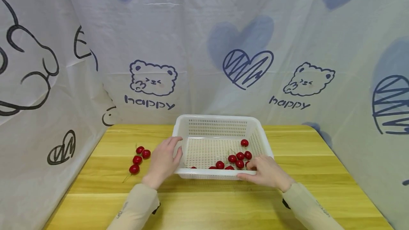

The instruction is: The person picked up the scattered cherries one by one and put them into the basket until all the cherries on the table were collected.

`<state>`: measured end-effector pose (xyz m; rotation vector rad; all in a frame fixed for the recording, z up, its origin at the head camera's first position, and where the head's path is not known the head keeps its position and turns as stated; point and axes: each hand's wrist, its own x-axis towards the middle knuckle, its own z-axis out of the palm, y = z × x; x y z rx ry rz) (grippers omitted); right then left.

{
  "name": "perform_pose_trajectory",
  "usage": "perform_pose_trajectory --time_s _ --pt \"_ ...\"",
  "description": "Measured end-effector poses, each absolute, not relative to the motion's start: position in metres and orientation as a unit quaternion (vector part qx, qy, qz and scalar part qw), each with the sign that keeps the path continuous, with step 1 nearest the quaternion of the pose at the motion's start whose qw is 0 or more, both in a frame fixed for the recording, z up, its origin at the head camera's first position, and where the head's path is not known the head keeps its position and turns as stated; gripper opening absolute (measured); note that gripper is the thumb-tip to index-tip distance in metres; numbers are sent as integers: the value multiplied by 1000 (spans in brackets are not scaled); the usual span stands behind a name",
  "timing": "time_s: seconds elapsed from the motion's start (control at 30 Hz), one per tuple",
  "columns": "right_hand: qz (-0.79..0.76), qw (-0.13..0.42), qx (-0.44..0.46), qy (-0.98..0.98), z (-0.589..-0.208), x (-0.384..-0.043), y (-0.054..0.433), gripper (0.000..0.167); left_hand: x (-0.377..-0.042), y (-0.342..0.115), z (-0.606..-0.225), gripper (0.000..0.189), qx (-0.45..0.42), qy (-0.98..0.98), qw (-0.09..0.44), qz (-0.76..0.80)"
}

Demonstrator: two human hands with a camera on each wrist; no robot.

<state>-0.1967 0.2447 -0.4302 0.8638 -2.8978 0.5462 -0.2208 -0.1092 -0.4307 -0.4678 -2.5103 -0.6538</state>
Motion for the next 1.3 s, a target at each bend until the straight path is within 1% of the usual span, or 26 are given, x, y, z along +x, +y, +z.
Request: perform_pose_trajectory --time_s 0.3,0.5,0.7,0.87,0.97,1.17,1.3 --pt "179 37 280 -942 -430 -198 246 61 -219 -138 -434 36 -134 -930 238 -246" --pt "181 35 280 -942 -430 -198 245 61 -218 -156 -440 36 -119 -932 244 -241" --pt "178 35 282 -942 -431 -198 245 61 -213 -170 -447 38 -85 -946 204 -236" --pt "176 36 284 -942 -431 -199 245 62 -208 -183 -453 35 -75 -950 203 -227" --pt "176 36 284 -942 -431 -199 245 62 -206 -190 -455 34 -66 -954 192 -222" --pt "174 39 284 -942 -430 -198 244 62 -202 -202 -457 36 -55 -966 148 -205" --pt "176 33 282 -943 -430 -198 244 62 -199 -207 -461 40 -50 -974 111 -192"
